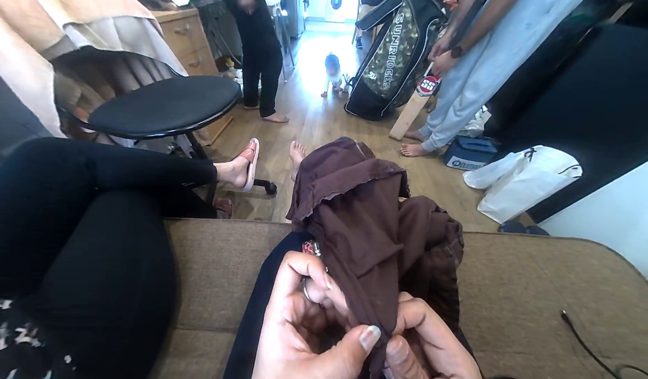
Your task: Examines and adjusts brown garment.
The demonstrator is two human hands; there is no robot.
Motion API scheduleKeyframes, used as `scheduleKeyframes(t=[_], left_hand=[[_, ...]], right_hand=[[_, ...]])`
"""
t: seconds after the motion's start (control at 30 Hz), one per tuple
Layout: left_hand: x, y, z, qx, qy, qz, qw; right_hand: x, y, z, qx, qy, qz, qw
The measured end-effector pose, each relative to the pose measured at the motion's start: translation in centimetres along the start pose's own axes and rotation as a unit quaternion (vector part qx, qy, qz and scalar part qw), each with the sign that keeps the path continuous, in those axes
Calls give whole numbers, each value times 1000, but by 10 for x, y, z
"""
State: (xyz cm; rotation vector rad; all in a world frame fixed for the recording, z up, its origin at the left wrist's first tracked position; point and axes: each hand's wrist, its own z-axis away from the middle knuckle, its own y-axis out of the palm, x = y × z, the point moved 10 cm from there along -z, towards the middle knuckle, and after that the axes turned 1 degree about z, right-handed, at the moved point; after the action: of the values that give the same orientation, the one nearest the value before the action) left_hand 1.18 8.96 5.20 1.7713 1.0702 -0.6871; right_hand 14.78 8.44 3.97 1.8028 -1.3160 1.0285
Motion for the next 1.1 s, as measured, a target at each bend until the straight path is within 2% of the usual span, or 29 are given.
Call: scheduleKeyframes(t=[0.23,0.4,0.53,0.8,0.97,1.03,1.1], left_hand=[[1,-3,1,-8,2,2,1000],[-7,-3,2,-1,47,-58,997],[-12,-3,0,29,88,-104,990],[-8,1,-1,78,74,-97,989],[-8,3,0,91,101,-155,978],[-9,3,1,85,113,-180,973],[-12,4,2,78,130,-212,966]], right_hand=[[0,1,1,-4,7,-6,1000],[1,0,1,1,11,-2,1000],[-1,-2,0,-4,9,9,1000],[-4,-6,-1,-19,10,-6,1000],[0,-8,0,-31,30,-50,998],[6,-9,1,-32,16,-23,999],[16,-13,1,-36,-30,62,997]])
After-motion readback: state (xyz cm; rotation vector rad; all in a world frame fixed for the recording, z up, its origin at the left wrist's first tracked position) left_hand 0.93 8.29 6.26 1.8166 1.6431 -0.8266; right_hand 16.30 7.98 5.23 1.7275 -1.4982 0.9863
